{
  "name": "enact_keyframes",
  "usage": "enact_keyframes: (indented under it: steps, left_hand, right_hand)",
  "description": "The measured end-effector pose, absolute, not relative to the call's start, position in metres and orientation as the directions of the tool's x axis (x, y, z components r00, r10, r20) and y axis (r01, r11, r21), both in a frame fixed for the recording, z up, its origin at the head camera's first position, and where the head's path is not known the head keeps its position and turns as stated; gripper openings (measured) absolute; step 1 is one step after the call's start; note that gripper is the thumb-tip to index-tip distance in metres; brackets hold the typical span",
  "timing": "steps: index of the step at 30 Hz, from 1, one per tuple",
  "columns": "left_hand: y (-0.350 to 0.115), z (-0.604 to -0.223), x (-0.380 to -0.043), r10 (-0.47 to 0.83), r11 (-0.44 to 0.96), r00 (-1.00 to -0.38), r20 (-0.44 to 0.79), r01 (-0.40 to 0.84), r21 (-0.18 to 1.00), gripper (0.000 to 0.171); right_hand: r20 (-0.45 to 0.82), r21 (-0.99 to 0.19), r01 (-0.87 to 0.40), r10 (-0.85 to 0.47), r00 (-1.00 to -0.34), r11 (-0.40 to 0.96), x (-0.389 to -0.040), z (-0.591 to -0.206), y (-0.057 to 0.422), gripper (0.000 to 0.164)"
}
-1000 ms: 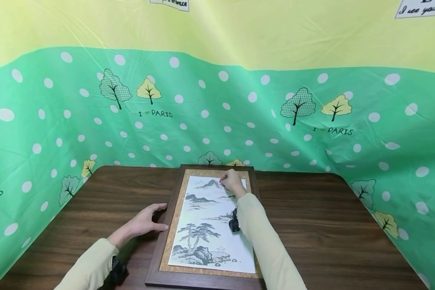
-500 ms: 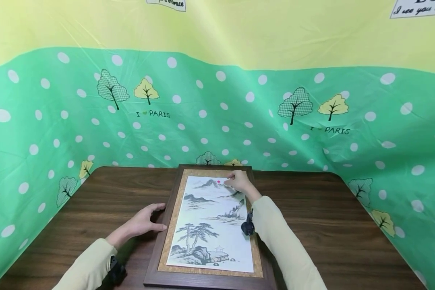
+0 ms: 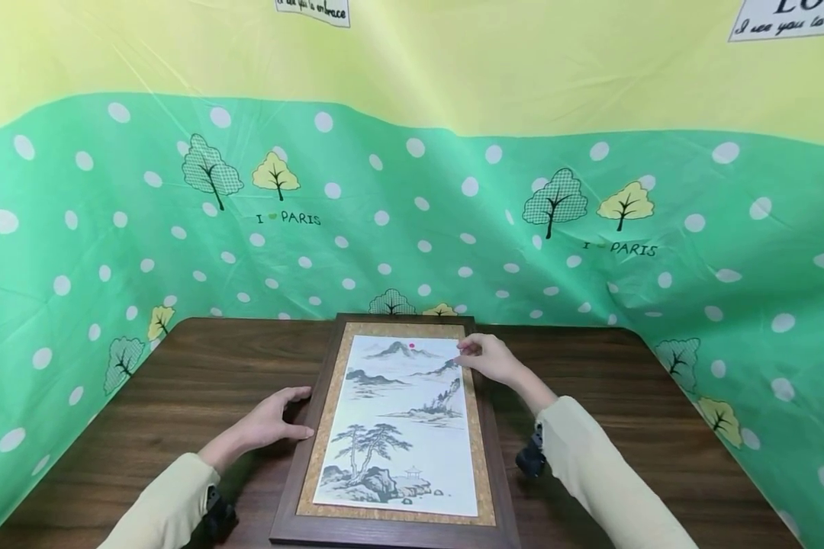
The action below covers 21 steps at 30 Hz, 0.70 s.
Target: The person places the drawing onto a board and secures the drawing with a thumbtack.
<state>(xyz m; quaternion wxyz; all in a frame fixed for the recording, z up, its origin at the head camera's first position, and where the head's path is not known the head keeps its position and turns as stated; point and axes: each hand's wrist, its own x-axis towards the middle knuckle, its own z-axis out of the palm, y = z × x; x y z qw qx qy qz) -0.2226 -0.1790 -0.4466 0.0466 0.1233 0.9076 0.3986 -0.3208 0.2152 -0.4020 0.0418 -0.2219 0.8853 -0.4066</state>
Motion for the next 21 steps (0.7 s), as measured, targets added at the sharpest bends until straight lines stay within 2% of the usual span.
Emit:
enact_keyframes:
  steps: [6, 21]
  left_hand:
    - [-0.181, -0.447, -0.223, 0.272, 0.649, -0.962, 0.015, 0.195, 0.735, 0.074]
    - [-0.187, -0.446, -0.219, 0.268, 0.658, -0.963, 0.015, 0.194, 0.728, 0.075]
  right_hand:
    - [0.120, -0.688, -0.355, -0.383, -0.916, 0.633, -0.303, -0.399, 0.243, 0.038]
    - [0.110, -0.656, -0.279, -0.277, -0.955, 0.702, -0.277, -0.404, 0.303, 0.041]
